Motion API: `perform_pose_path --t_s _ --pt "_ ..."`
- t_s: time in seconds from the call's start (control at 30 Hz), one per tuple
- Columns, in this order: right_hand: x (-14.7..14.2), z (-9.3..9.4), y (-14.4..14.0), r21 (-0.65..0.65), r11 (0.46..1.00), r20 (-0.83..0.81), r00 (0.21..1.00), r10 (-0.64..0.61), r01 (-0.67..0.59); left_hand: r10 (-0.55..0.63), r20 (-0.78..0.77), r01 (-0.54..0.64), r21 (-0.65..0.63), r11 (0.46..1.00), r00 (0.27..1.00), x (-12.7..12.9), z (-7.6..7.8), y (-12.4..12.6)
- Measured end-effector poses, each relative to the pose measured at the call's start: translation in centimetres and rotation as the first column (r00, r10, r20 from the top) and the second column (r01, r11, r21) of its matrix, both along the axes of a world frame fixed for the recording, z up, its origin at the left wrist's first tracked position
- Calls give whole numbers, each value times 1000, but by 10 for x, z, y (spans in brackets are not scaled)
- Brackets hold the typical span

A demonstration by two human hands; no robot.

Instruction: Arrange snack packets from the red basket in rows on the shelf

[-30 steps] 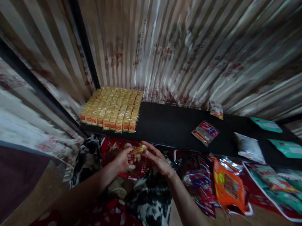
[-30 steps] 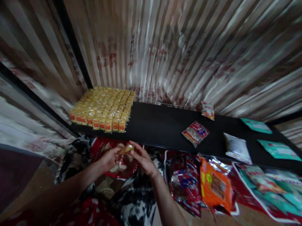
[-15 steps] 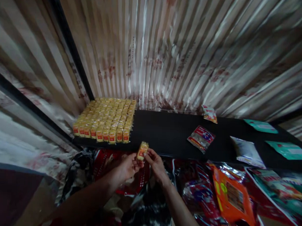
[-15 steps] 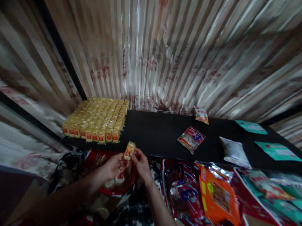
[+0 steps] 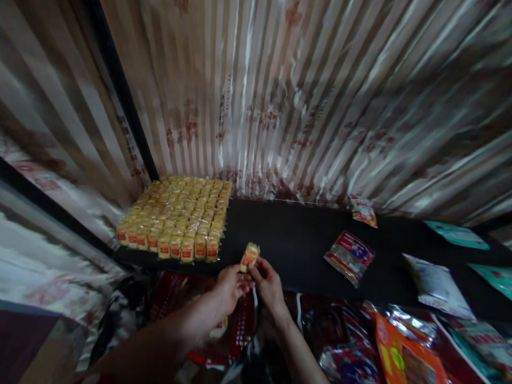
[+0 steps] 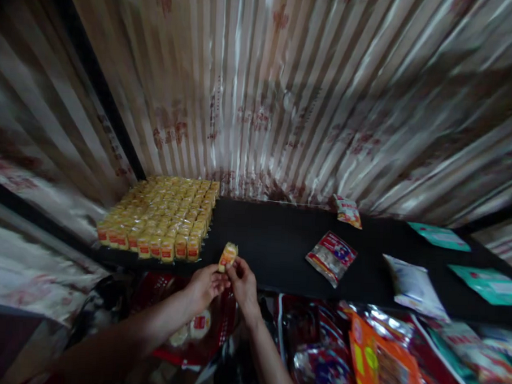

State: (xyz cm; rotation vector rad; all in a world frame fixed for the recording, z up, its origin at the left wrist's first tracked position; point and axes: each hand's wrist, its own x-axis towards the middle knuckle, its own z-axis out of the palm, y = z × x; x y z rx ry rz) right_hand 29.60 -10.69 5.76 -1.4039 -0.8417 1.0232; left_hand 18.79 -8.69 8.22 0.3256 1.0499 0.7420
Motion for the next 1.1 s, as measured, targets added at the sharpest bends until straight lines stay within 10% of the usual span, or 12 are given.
perform_pose_path --t_s 0.47,1.1 --pt "-70 -25 20 63 994 232 970 76 -93 291 -147 -249 251 935 945 -62 -33 -18" --pt "-124 -31 31 126 990 569 822 -23 -60 402 -401 -169 503 848 823 -100 -36 -2"
